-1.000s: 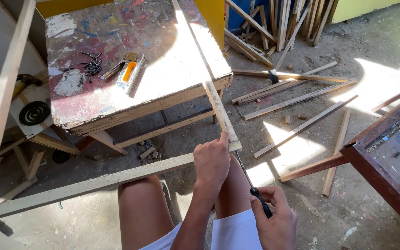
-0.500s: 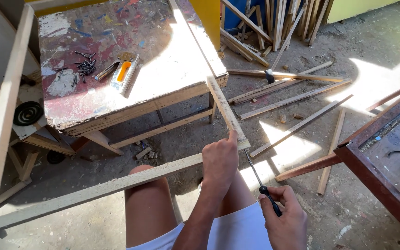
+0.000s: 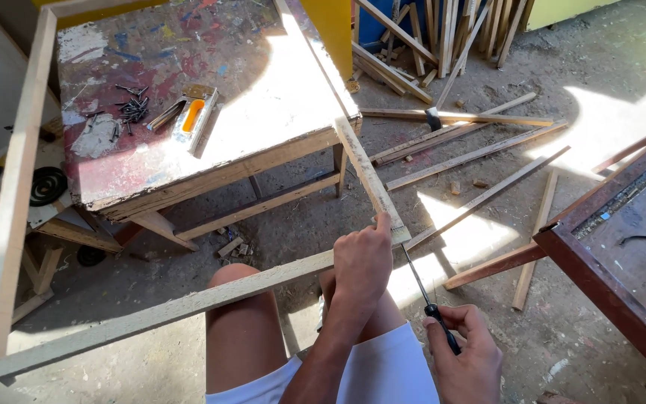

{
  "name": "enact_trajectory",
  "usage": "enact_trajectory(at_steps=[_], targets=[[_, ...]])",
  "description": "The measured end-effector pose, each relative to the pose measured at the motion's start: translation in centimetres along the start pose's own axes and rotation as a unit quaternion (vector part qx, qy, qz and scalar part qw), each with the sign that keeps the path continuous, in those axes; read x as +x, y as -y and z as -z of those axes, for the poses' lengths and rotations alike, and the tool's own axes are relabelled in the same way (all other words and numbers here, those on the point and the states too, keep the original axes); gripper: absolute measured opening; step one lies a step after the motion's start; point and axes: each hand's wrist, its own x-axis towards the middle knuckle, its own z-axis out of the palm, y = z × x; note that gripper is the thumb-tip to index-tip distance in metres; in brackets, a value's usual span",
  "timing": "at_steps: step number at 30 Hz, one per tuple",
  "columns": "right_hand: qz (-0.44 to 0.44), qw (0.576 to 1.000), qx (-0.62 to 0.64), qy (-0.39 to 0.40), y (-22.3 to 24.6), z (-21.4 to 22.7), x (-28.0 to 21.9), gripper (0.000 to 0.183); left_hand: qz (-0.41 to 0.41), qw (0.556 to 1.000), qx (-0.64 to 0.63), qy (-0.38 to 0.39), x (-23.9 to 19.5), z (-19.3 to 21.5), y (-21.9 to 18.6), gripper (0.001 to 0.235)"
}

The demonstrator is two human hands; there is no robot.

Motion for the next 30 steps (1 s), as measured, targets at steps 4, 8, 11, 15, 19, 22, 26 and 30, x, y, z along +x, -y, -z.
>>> enact_trajectory(at_steps=[4, 8, 11, 15, 19, 22, 26, 30], targets=[[-0.025, 0.998, 0.045, 0.028, -0.8, 0.9, 0.6, 0.019, 0.002, 0.999, -0.022, 0.025, -0.1, 0.1, -0.6, 0.037], [-0.074, 0.993, 0.087, 0.037, -0.5, 1.2, 0.7, 0.02, -0.003, 0.999, -0.021, 0.033, -0.2, -0.5, -0.8, 0.041], [-0.081, 0.994, 0.075, 0.024, 0.1, 1.1, 0.2, 0.02, 0.014, 0.998, -0.017, 0.063, -0.4, -0.4, -0.6, 0.033], [-0.039, 0.991, 0.13, 0.018, -0.8, 0.3, -0.2, 0.019, 0.019, 0.998, -0.055, 0.013, -0.2, 1.2, -0.1, 0.03], [0.012, 1.0, 0.0, -0.013, -2.1, -0.9, -0.4, 0.022, 0.064, 0.995, -0.073, 0.029, -0.5, 2.0, 0.5, 0.014], [0.048, 0.999, -0.007, -0.025, -3.3, -1.7, -0.4, 0.027, 0.126, 0.983, -0.109, 0.076, 0.5, 2.9, 1.0, 0.036], [0.035, 0.999, 0.006, -0.024, -3.3, -2.2, -0.8, 0.026, 0.244, 0.912, -0.2, 0.261, 3.4, 6.2, 1.4, 0.077], [0.033, 0.999, 0.019, -0.016, -3.1, -2.2, -0.5, 0.025, 0.266, 0.863, -0.223, 0.366, 4.9, 6.6, 1.7, 0.092]])
